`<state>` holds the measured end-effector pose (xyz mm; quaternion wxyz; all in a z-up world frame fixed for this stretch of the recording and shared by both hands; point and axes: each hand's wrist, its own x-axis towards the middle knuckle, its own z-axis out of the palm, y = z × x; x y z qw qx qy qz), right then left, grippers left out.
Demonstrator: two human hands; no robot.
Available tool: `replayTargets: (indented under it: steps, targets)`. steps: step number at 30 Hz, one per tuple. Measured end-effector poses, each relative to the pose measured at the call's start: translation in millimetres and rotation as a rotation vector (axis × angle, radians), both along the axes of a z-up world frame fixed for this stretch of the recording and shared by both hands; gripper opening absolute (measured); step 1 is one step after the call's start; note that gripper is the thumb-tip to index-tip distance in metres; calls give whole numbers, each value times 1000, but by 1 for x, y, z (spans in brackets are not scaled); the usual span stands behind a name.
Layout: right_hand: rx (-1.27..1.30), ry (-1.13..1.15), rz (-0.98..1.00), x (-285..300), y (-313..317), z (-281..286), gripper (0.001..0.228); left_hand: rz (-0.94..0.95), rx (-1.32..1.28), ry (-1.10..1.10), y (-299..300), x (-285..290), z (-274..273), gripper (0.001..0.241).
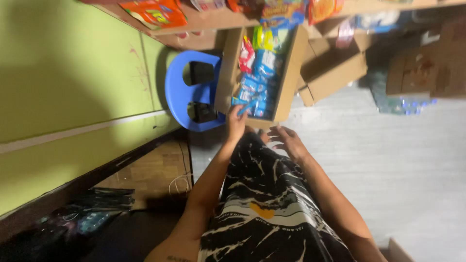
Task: The recorder is taking various grocery items, such as sachets of milk powder and coffee, out of a cardboard box and placing them onto shelves.
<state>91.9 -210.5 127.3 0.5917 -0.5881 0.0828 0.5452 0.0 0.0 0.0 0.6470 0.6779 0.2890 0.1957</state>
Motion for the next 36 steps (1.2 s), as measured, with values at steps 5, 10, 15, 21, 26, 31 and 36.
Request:
replayTargets:
  steps: [5, 10, 15, 21, 26, 31, 36]
  targets:
    - [76, 175, -64, 23, 47, 22, 68, -147, 121, -92, 5, 8, 102, 17]
    - [253, 236, -179, 41, 83, 49, 60, -327, 322, -37, 11, 5, 185, 24]
    - [428, -66, -259, 48, 112, 77, 46, -373, 460, -156, 30, -9, 218, 41]
    - [387, -301, -61, 48, 137, 131, 52, -302, 239, -300, 64, 14, 258, 69]
    - [311, -462, -2, 44, 149, 115, 59, -354, 192, -262, 79, 23, 260, 70]
    - [463, -536, -36, 41, 157, 132, 59, -387, 71, -312, 94, 28, 269, 68]
    - [338, -609, -135, 45, 162, 148, 43, -497, 79, -316, 113, 33, 278, 61]
